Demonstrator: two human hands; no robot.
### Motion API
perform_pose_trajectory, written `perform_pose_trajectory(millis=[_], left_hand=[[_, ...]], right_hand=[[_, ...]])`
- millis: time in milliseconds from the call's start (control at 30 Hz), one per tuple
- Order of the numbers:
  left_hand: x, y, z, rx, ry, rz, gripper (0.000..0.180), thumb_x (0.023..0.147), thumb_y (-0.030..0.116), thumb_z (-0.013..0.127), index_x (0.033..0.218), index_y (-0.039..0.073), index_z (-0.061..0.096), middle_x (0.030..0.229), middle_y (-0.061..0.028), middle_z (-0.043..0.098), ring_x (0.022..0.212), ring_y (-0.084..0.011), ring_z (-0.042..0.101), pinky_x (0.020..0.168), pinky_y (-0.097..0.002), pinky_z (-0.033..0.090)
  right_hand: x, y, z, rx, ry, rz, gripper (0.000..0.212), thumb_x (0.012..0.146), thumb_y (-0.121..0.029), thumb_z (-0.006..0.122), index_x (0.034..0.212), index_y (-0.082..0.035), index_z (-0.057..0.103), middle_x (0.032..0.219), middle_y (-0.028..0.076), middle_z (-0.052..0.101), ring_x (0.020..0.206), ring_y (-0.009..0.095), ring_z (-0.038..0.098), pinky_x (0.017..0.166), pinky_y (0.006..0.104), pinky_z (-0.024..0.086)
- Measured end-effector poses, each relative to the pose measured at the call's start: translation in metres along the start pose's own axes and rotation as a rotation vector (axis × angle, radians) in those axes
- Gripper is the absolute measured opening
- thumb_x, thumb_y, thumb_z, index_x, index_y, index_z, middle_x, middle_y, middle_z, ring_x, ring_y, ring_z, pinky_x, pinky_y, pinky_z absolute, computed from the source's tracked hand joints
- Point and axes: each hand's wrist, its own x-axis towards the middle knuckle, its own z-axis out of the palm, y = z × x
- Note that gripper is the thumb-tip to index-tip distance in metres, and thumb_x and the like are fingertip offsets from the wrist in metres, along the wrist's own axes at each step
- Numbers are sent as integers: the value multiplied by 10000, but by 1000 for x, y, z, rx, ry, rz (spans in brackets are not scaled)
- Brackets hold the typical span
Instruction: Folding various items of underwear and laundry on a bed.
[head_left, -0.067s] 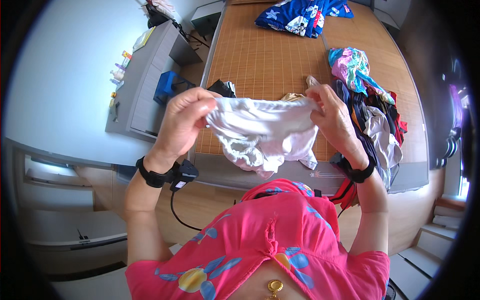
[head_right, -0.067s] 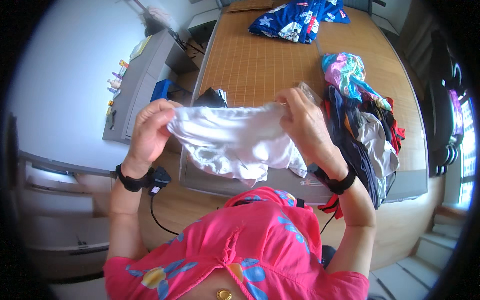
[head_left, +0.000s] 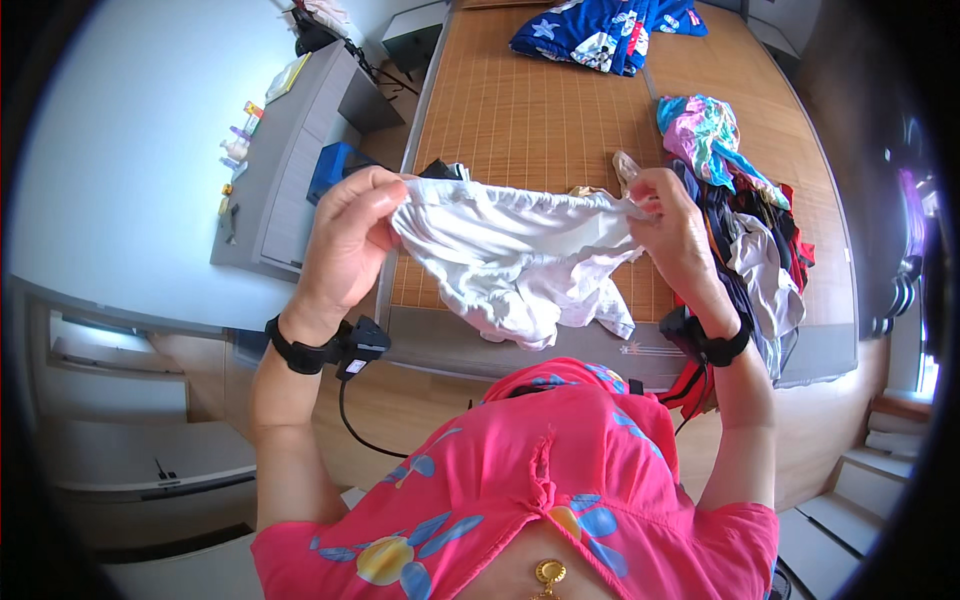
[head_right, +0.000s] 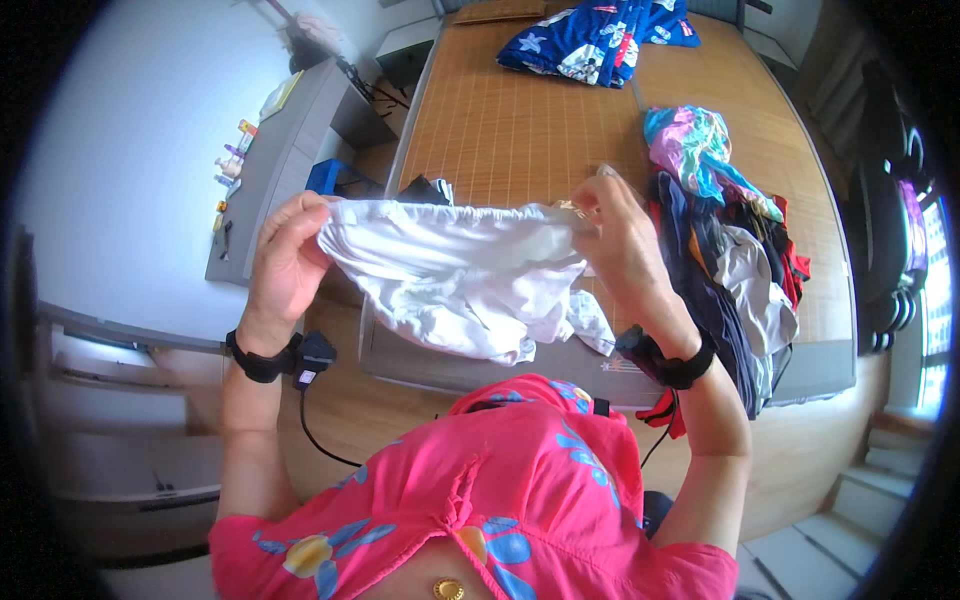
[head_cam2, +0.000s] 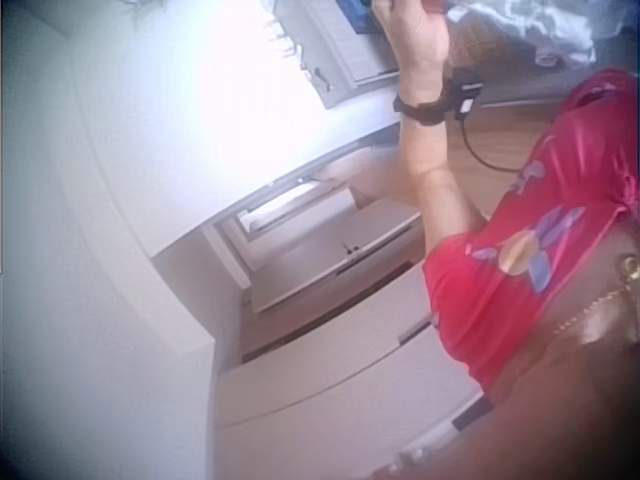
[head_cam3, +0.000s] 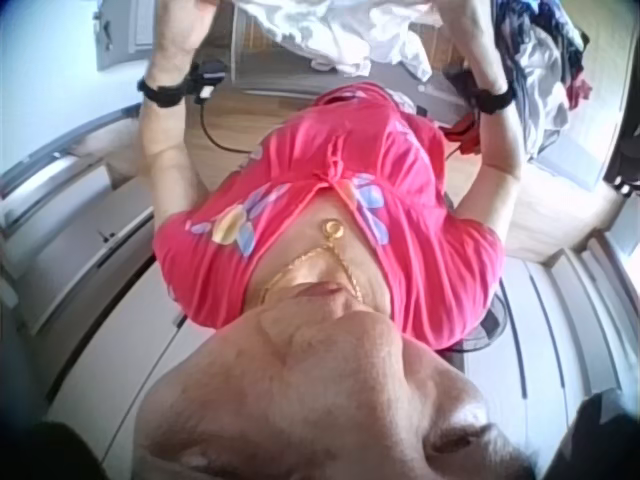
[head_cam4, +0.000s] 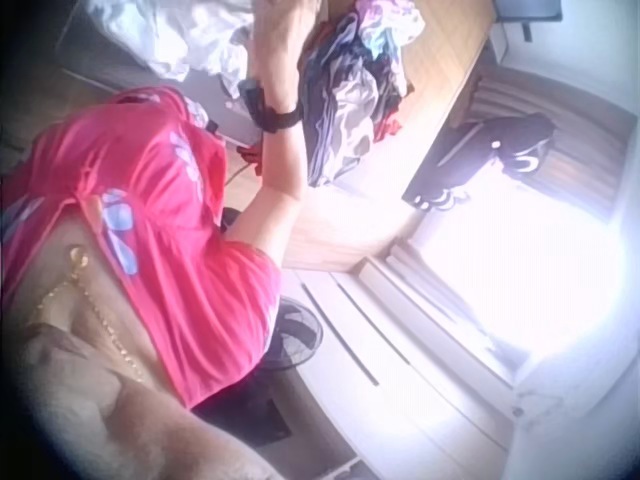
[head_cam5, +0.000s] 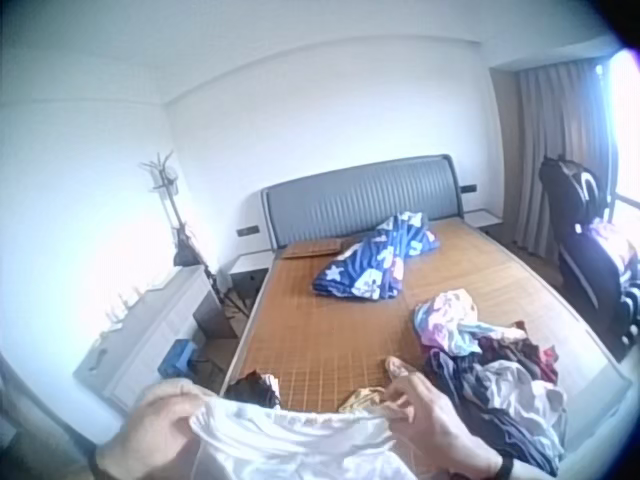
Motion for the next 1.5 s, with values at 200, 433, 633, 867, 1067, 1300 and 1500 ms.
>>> perform_pose_trajectory(millis=[200, 433, 633, 867, 1067, 1300, 1500], left_hand=[[-1, 4, -34, -193, 273, 43, 111, 901, 142, 536, 867, 49, 588, 853, -13, 598, 854, -115, 577, 807, -290, 461], [-7, 7, -58, -226, 201, 10, 136, 905, 160, 537, 915, 44, 609, 926, -45, 640, 916, -155, 605, 855, -328, 471], [-9, 11, -75, -293, 261, -10, 170, 901, 185, 545, 947, 33, 605, 953, -79, 651, 935, -190, 619, 872, -361, 481], [-5, 7, -63, -362, 154, -59, 181, 913, 146, 535, 995, 9, 619, 1002, -107, 664, 963, -215, 625, 918, -371, 465], [4, 6, -18, -304, 68, -77, 174, 913, 160, 555, 993, 21, 622, 962, -75, 663, 917, -170, 619, 850, -323, 482], [9, 16, 2, -170, -178, -89, 167, 893, 170, 557, 921, 12, 603, 952, -96, 633, 896, -175, 597, 833, -296, 465], [20, 10, 33, -2, -420, -238, 190, 869, 201, 586, 864, 12, 610, 914, -97, 636, 851, -136, 590, 766, -259, 455]], right_hand=[[1, 30, -11, 46, 49, 224, 180, 745, 27, 602, 923, 2, 601, 871, 123, 623, 779, 232, 616, 693, 315, 491], [0, 22, -10, 1174, -147, 591, 155, 910, -181, 588, 903, -28, 614, 842, 40, 630, 731, 101, 601, 678, 243, 498], [-4, 15, -8, 1245, -112, 594, 169, 919, -188, 574, 922, -21, 599, 847, 41, 625, 743, 109, 608, 687, 247, 504], [-6, 14, 0, 1288, -153, 631, 155, 927, -189, 556, 921, -35, 579, 861, 54, 629, 780, 130, 625, 726, 261, 515], [-11, 8, 12, 1206, -155, 687, 214, 925, -202, 548, 997, -5, 589, 875, 57, 620, 775, 132, 600, 706, 261, 491], [-17, 3, 10, 446, -547, 476, 410, 825, -200, 681, 1142, 24, 552, 989, 80, 614, 902, 172, 600, 832, 293, 470], [-23, -38, 31, 378, -501, -72, 822, 718, -271, 800, 1370, -13, 370, 1320, 165, 474, 1196, 245, 475, 985, 374, 394]])
